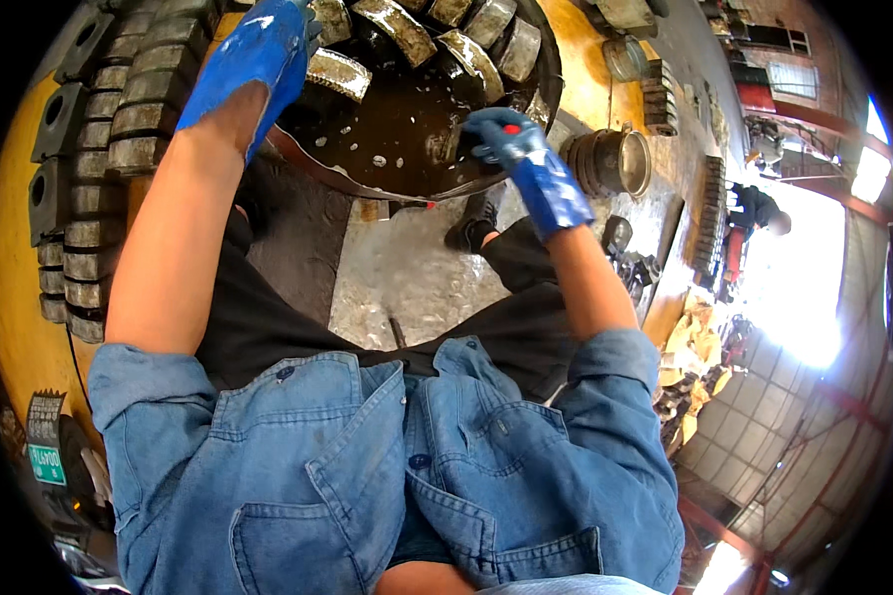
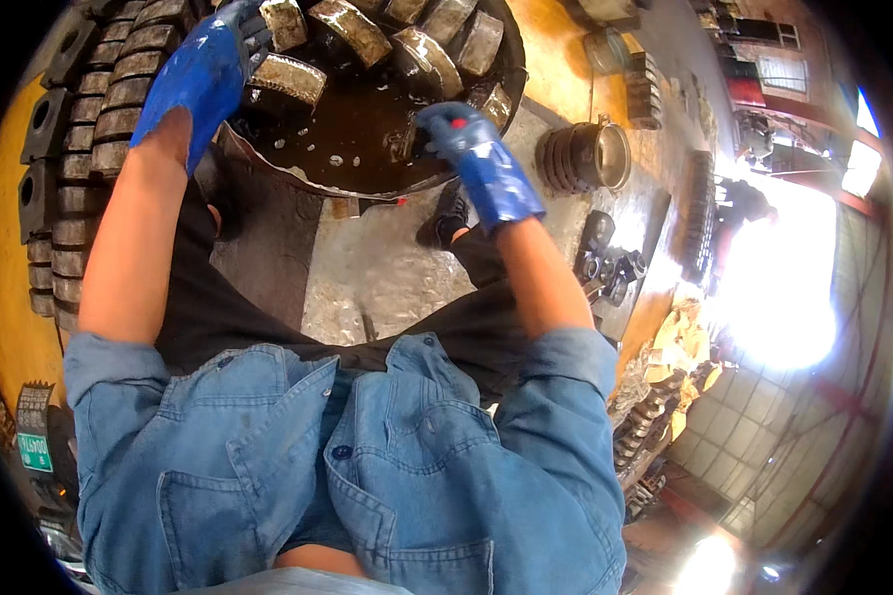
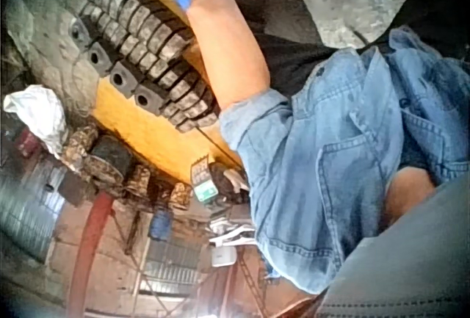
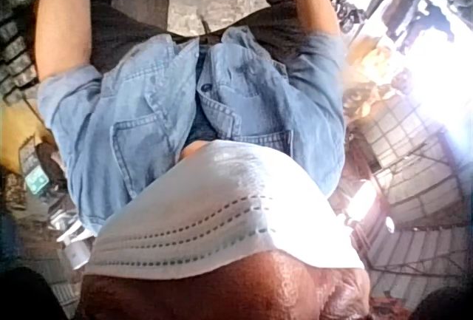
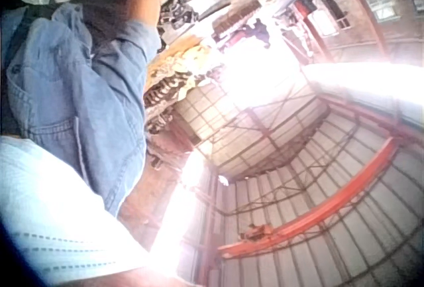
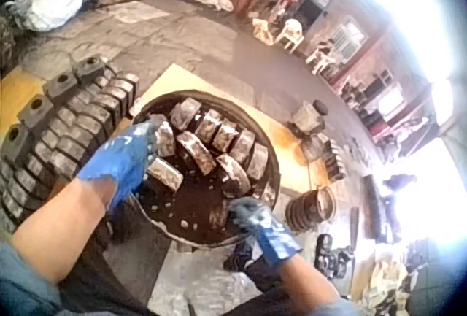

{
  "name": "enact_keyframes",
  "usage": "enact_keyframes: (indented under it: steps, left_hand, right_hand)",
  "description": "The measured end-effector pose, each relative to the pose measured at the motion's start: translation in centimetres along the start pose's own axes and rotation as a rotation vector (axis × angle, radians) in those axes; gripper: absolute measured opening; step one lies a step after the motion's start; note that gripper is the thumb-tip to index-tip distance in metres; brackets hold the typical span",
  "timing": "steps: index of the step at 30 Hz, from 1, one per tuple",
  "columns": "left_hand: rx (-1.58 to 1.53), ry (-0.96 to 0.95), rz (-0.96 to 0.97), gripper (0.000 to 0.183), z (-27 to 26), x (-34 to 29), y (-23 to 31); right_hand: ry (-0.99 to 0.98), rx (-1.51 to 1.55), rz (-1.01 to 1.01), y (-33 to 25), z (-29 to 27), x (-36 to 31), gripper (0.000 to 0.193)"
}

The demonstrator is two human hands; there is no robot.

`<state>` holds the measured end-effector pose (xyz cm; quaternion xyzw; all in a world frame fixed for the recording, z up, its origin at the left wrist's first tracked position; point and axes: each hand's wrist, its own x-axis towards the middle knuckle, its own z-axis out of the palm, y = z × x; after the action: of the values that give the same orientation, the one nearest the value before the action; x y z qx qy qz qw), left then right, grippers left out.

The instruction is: The person cleans various metal blocks and components by dipping them into a barrel of dark liquid and scrubbing them with a brush.

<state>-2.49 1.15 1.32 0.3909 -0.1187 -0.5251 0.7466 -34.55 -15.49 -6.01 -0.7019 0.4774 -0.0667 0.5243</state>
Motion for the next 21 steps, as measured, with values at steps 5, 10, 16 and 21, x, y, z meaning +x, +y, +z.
enact_keyframes:
  steps: [5, 10, 16, 21]
  left_hand:
    - [0.239, -0.113, 0.086, 0.036, -2.7, 1.0, -0.3]
    - [0.320, -0.107, 0.113, 0.033, -2.5, 1.1, 0.0]
    - [0.325, -0.100, 0.125, 0.032, -2.6, 1.3, 0.3]
    - [0.323, -0.107, 0.134, 0.031, -2.5, 1.6, 0.0]
  right_hand:
    - [0.077, 0.008, -0.043, -3.7, -7.5, -2.4, 0.029]
    - [-0.045, -0.014, -0.117, -3.7, -9.8, -3.4, 0.030]
    - [0.048, -0.172, -0.127, -5.0, -14.3, -0.8, 0.029]
    - [0.164, -0.176, -0.116, -4.8, -16.1, 2.5, 0.025]
